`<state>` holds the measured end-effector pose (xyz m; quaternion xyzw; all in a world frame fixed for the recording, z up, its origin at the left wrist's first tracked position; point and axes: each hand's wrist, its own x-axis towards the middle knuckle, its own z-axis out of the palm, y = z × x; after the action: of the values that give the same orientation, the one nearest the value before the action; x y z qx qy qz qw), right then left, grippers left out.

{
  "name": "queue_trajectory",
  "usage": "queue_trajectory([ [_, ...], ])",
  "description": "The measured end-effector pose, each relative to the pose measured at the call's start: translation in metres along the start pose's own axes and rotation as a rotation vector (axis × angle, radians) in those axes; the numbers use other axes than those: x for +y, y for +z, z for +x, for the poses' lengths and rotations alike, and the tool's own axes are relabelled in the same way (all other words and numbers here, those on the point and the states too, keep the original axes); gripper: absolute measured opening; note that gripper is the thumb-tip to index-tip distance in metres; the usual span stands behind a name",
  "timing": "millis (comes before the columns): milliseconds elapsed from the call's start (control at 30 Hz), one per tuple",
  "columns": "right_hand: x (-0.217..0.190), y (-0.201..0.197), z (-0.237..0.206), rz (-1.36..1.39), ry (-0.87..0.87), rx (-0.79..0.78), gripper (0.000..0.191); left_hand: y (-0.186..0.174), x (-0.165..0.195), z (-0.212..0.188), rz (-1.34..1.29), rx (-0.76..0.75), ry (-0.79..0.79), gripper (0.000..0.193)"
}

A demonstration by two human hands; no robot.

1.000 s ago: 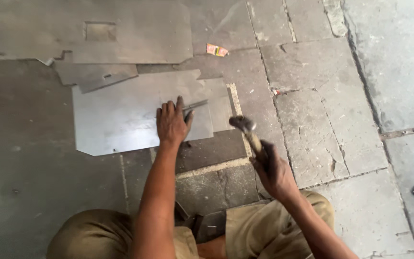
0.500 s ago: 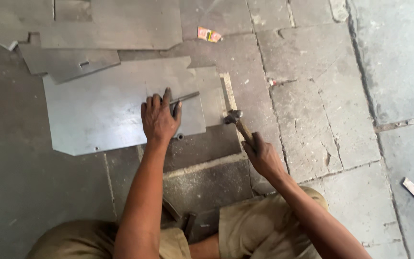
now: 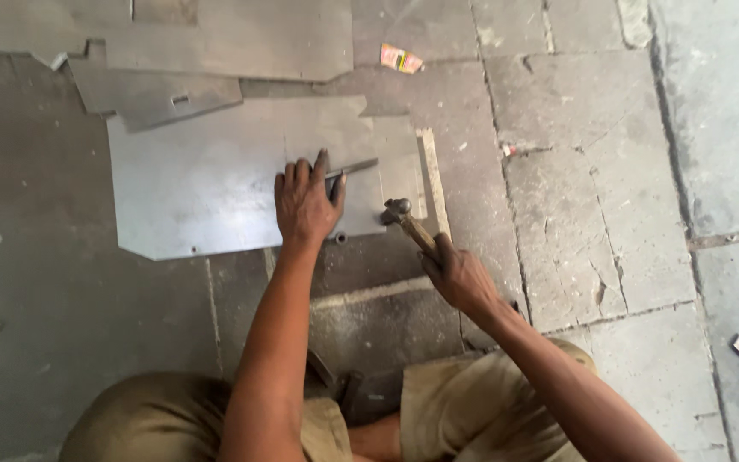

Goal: The person uses a hammer and a metal punch to mark and create holes in several metal sheets while sitting on the floor.

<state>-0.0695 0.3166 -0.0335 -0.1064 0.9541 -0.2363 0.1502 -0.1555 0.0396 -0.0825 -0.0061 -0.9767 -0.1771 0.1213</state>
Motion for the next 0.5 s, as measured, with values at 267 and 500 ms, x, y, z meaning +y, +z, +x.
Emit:
queue_trajectory([
  [267, 0.002, -0.005, -0.012, -0.043, 0.147, -0.023, 0.029, 0.001, -0.002, -0.009, 0.004, 0.015, 0.039, 0.055],
  [500, -0.015, -0.058, 0.008, 0.227, -0.003, 0.29, 0.062, -0.015, 0.017, -0.08, 0.007, 0.004, 0.084, 0.053],
])
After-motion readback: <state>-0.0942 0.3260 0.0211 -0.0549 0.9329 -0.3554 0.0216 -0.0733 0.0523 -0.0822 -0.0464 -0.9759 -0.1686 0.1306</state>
